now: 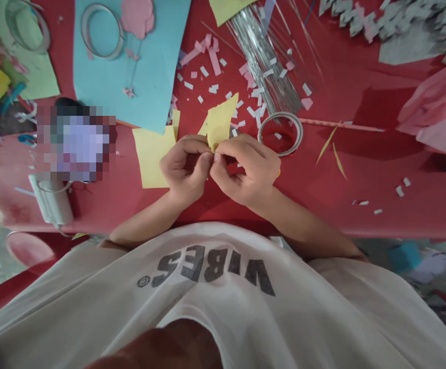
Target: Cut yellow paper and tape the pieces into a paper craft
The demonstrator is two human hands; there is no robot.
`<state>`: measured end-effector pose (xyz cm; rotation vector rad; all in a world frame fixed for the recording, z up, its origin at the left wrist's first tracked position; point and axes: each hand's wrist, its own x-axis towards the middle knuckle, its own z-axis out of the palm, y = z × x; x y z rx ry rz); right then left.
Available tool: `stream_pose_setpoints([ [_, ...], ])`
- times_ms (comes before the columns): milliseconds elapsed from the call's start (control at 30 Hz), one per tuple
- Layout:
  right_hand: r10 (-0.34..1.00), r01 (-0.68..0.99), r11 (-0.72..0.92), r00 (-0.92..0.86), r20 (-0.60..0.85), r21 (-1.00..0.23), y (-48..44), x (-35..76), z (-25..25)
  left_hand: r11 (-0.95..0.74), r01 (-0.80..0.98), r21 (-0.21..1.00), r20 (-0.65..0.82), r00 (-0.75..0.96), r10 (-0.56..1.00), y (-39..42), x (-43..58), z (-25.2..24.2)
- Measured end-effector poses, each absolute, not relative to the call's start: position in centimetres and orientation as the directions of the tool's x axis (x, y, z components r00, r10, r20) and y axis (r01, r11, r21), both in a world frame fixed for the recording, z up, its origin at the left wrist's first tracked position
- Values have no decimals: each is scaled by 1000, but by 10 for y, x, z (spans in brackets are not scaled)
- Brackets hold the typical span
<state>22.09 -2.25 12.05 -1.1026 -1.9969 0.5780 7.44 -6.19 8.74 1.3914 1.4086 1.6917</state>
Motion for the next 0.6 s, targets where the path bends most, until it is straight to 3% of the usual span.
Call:
stream_pose_setpoints([
  [267,784,448,617,-414,462,-647,-18,230,102,-337,165,927,375,-377,847,-60,74,84],
  [433,732,411,681,-413,542,-606,-13,227,101,-473,265,840,539,-318,780,-53,68,69],
  [600,725,395,688,-400,560,-609,-10,225,110,-514,344,786,603,-239,761,-46,61,62],
])
